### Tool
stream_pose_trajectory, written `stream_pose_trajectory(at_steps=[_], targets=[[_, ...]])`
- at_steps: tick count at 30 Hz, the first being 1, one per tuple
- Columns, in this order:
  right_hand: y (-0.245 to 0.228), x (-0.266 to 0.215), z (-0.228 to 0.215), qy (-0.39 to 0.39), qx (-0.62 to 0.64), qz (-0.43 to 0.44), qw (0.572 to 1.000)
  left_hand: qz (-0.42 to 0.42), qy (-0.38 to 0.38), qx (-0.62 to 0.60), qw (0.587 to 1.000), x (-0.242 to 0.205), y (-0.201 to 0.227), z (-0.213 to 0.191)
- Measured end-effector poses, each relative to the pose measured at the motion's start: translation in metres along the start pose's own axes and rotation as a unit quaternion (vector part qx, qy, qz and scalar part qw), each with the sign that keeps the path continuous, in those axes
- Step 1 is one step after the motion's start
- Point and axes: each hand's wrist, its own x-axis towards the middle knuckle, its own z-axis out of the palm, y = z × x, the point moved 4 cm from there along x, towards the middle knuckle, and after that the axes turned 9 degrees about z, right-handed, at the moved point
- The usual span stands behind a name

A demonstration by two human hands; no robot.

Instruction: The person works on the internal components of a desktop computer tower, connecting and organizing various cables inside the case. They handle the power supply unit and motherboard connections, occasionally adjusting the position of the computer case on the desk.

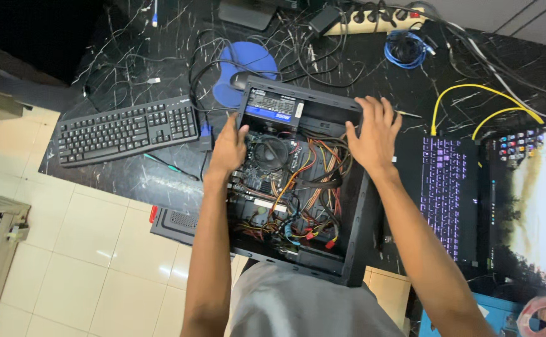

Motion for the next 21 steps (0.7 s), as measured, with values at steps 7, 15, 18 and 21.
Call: stream_pose_trajectory(at_steps=[7, 15, 18, 21], targets=[[-0.012, -0.004, -0.011, 0.006, 0.007, -0.005, 1.0, -0.031, 0.009, 0.013, 0.999, 0.0, -0.002, 0.002], [-0.004, -0.004, -0.001, 0.005, -0.039, 0.009, 0.999, -0.059, -0.011, 0.026, 0.998, 0.0, -0.001, 0.003], [-0.003, -0.004, -0.001, 0.004, -0.034, 0.011, 0.999, -0.079, -0.026, 0.047, 0.995, 0.0, -0.012, 0.009], [-0.004, -0.004, -0.003, 0.008, -0.037, 0.01, 0.999, -0.082, -0.024, 0.041, 0.996, -0.002, 0.002, 0.002]])
